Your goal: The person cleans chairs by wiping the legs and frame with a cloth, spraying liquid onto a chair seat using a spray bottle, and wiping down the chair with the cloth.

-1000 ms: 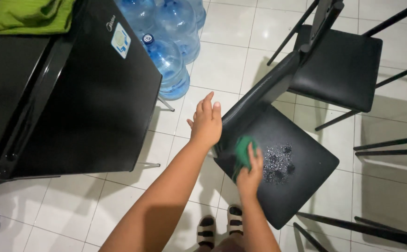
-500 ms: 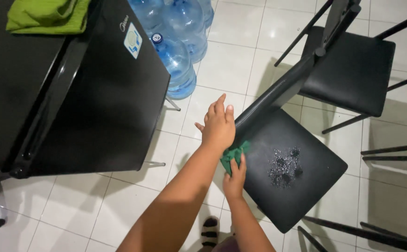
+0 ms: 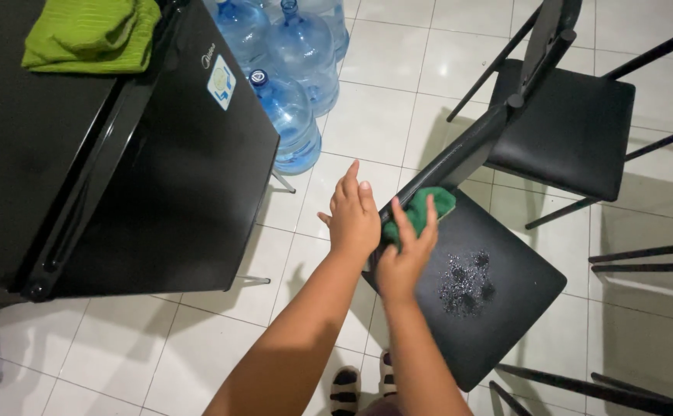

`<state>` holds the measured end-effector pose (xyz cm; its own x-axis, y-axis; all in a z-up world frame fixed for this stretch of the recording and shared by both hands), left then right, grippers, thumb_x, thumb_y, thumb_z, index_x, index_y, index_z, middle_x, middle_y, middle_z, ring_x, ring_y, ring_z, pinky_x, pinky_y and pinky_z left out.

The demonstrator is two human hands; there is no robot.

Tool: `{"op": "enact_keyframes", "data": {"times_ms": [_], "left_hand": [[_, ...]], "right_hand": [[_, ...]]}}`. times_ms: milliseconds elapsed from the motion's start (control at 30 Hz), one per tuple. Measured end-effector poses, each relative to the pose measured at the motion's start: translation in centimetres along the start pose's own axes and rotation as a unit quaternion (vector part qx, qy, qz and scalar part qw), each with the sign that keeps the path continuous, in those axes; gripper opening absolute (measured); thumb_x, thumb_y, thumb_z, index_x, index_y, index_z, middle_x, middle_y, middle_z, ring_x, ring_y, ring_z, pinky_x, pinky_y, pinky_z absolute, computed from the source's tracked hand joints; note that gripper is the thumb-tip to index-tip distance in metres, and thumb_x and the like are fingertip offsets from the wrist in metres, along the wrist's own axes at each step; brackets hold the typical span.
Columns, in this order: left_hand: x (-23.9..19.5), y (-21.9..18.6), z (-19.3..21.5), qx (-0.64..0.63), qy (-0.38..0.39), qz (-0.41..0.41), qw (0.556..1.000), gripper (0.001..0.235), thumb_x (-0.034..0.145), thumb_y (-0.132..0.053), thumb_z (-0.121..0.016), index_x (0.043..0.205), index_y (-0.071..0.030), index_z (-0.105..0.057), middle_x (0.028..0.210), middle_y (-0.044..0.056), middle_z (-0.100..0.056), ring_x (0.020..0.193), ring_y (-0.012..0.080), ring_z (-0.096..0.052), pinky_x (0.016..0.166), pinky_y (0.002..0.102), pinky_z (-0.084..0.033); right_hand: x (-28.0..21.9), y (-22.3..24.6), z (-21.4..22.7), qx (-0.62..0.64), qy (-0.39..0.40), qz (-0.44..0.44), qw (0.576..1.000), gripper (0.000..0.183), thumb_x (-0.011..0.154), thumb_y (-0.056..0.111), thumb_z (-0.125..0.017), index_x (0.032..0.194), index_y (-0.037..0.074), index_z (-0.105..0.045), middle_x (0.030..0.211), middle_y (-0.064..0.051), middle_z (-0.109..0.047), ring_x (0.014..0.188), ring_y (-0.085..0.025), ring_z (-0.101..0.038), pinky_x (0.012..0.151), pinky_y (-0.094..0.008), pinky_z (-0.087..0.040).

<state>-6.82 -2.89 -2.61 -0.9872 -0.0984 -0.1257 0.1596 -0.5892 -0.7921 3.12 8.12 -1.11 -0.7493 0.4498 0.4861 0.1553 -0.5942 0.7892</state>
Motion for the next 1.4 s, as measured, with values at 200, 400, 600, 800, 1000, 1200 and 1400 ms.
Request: {"op": "enact_keyframes", "data": {"times_ms": [200, 400, 600, 800, 1000, 1200, 1400], "left_hand": [[0.0, 0.2, -0.4, 0.014, 0.008, -0.009, 1.0, 0.052, 0.105, -0.038, -0.032, 0.156, -0.028, -0.033, 0.159, 0.005, -0.036, 0.149, 0.0337, -0.031, 0.113, 0.079, -0.005], [-0.1, -0.1, -0.2, 0.018, 0.005, -0.012, 1.0, 0.052, 0.105, -0.038, -0.032, 0.155, -0.026, -0.033, 0.159, 0.005, -0.037, 0.149, 0.0337, -0.031, 0.114, 0.078, -0.005], [-0.1, 0.1, -0.2, 0.009, 0.0, -0.012, 1.0, 0.051, 0.106, -0.037, -0.031, 0.156, -0.025, -0.032, 0.16, 0.007, -0.036, 0.15, 0.034, -0.029, 0.114, 0.078, -0.004], [0.0, 0.0, -0.1, 0.006, 0.003, -0.005, 1.0, 0.052, 0.105, -0.037, -0.031, 0.156, -0.027, -0.031, 0.16, 0.006, -0.036, 0.15, 0.0334, -0.029, 0.114, 0.078, -0.004], [0.0, 0.3, -0.3, -0.008, 0.002, -0.022, 1.0, 0.052, 0.106, -0.036, -0.03, 0.157, -0.027, -0.032, 0.16, 0.007, -0.034, 0.15, 0.0344, -0.028, 0.114, 0.078, -0.003], [-0.1, -0.2, -0.3, 0.041, 0.0, -0.042, 0.998, 0.052, 0.104, -0.039, -0.034, 0.155, -0.027, -0.034, 0.159, 0.006, -0.037, 0.149, 0.0335, -0.032, 0.113, 0.08, -0.003], [0.0, 0.0, -0.8, 0.101, 0.025, -0.029, 0.994, 0.053, 0.104, -0.042, -0.036, 0.155, -0.026, -0.032, 0.16, 0.009, -0.032, 0.148, 0.0354, -0.029, 0.111, 0.081, -0.003]], "right_hand": [[-7.5, -4.9, -2.9, -0.007, 0.025, 0.007, 1.0, 0.079, 0.07, -0.013, -0.048, 0.148, 0.004, -0.054, 0.163, -0.025, -0.03, 0.149, -0.048, -0.033, 0.123, -0.049, -0.024], [-10.5, -9.8, -3.2, 0.025, 0.035, -0.031, 0.999, 0.077, 0.07, -0.016, -0.043, 0.143, 0.003, -0.059, 0.158, -0.024, -0.044, 0.145, -0.043, -0.045, 0.122, -0.046, -0.033], [0.4, -7.5, 4.1, 0.199, -0.135, -0.034, 0.97, 0.059, 0.088, -0.013, -0.045, 0.145, 0.002, -0.052, 0.152, -0.018, -0.047, 0.138, -0.033, -0.051, 0.122, -0.041, -0.039], [3.7, -0.2, 0.0, -0.058, -0.024, 0.019, 0.998, 0.075, 0.068, -0.014, -0.048, 0.134, 0.016, -0.069, 0.154, -0.018, -0.047, 0.142, -0.042, -0.039, 0.123, -0.051, -0.027], [-3.8, -0.8, -1.0, -0.017, -0.009, -0.018, 1.0, 0.075, 0.071, -0.012, -0.047, 0.14, 0.012, -0.063, 0.156, -0.022, -0.041, 0.142, -0.043, -0.038, 0.122, -0.053, -0.027], [-10.8, -8.0, -3.9, 0.005, 0.006, -0.042, 0.999, 0.067, 0.072, -0.013, -0.046, 0.135, 0.004, -0.059, 0.153, -0.026, -0.042, 0.142, -0.046, -0.041, 0.119, -0.05, -0.032], [-17.9, -19.5, -6.2, 0.056, 0.067, -0.176, 0.981, 0.066, 0.074, -0.019, -0.044, 0.134, 0.002, -0.063, 0.147, -0.023, -0.054, 0.134, -0.038, -0.054, 0.113, -0.04, -0.042]]}}
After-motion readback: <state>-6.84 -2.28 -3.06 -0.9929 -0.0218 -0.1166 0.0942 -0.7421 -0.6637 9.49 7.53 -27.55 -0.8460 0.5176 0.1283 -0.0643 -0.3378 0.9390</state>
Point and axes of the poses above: each hand's wrist, its own x-axis towards the middle knuckle, its own z-axis out of the back of the hand, y = z × x, the point moved 8 cm from there along x, towards the middle knuckle
